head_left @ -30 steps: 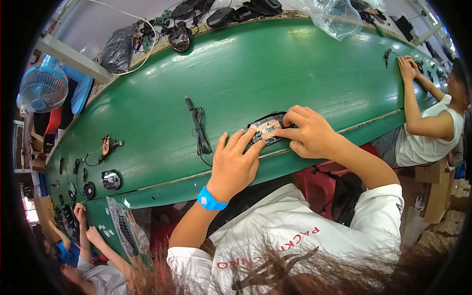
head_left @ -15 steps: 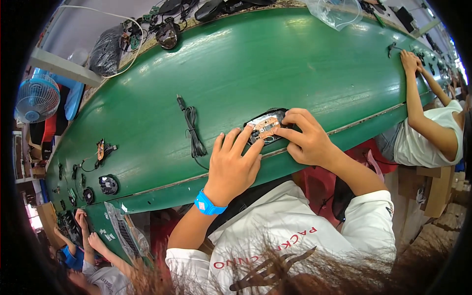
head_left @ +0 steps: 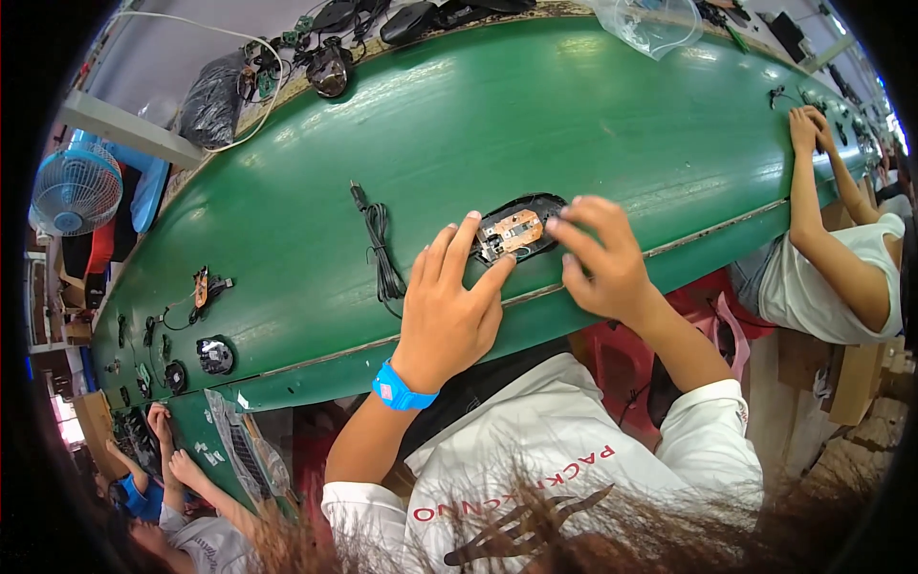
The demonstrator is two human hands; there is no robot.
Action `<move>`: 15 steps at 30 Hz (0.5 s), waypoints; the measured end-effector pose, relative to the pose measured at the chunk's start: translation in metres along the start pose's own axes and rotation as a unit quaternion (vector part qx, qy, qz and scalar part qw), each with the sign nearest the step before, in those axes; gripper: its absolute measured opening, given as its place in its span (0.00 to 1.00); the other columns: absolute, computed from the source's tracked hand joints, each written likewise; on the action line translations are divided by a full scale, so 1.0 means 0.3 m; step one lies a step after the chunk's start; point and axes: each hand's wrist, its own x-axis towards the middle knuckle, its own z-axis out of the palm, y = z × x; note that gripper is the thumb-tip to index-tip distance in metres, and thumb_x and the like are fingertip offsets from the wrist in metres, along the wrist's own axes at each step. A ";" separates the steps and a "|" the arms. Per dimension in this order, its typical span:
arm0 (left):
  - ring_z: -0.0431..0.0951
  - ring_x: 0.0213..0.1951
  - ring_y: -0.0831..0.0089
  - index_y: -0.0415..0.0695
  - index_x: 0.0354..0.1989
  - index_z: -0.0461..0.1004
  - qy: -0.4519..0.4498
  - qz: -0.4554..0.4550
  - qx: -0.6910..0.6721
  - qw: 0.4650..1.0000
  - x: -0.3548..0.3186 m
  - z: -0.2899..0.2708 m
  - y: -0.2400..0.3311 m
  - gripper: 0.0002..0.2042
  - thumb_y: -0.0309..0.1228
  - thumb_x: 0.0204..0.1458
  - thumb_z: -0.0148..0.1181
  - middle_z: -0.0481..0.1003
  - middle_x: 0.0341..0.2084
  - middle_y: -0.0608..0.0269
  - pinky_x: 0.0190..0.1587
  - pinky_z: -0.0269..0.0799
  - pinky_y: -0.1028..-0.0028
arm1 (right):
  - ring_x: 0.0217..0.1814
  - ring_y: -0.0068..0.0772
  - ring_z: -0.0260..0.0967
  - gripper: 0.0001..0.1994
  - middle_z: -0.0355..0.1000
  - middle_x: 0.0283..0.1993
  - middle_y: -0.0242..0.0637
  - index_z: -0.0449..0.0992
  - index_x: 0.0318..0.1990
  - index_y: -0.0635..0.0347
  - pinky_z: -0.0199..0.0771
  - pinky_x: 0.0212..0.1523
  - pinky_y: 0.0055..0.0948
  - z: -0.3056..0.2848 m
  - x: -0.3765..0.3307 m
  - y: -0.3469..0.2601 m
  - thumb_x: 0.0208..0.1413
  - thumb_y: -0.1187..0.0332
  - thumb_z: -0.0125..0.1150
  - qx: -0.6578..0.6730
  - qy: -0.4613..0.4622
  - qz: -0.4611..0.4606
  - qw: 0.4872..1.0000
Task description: The worker is assembling internal components and shells of computer mice on a factory assembly line.
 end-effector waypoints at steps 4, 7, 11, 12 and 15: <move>0.71 0.59 0.44 0.43 0.48 0.80 0.036 -0.031 -0.080 0.996 -0.040 -0.077 -0.025 0.17 0.22 0.46 0.62 0.69 0.60 0.43 0.60 0.68 0.52 | 0.44 0.39 0.73 0.09 0.74 0.39 0.38 0.80 0.32 0.60 0.76 0.43 0.39 0.032 -0.097 -0.165 0.42 0.69 0.63 0.145 -0.190 -0.256 0.937; 0.75 0.57 0.48 0.41 0.47 0.80 0.055 -0.094 -0.039 0.993 -0.071 -0.141 -0.154 0.16 0.22 0.48 0.62 0.75 0.55 0.46 0.59 0.70 0.55 | 0.38 0.39 0.73 0.08 0.77 0.34 0.37 0.82 0.28 0.59 0.72 0.37 0.34 0.114 -0.141 -0.294 0.42 0.65 0.63 0.283 -0.367 -0.337 0.820; 0.75 0.57 0.49 0.42 0.50 0.79 0.055 -0.147 0.025 0.987 -0.023 -0.204 -0.403 0.15 0.24 0.53 0.61 0.75 0.55 0.47 0.58 0.71 0.57 | 0.38 0.42 0.76 0.08 0.79 0.33 0.40 0.83 0.25 0.59 0.75 0.40 0.37 0.226 -0.131 -0.379 0.41 0.66 0.65 0.268 -0.450 -0.426 0.738; 0.74 0.58 0.48 0.42 0.53 0.78 0.055 -0.169 0.047 0.983 -0.011 -0.210 -0.484 0.16 0.26 0.56 0.61 0.74 0.56 0.47 0.60 0.70 0.58 | 0.38 0.42 0.76 0.08 0.79 0.33 0.40 0.83 0.25 0.59 0.75 0.40 0.37 0.251 -0.139 -0.400 0.41 0.66 0.65 0.275 -0.439 -0.435 0.736; 0.67 0.66 0.47 0.48 0.63 0.73 0.015 -0.188 0.094 0.977 0.019 -0.153 -0.735 0.20 0.36 0.62 0.56 0.68 0.64 0.46 0.68 0.61 0.53 | 0.39 0.41 0.74 0.08 0.76 0.31 0.37 0.81 0.22 0.56 0.75 0.43 0.40 0.286 -0.189 -0.421 0.41 0.62 0.65 0.228 -0.490 -0.396 0.743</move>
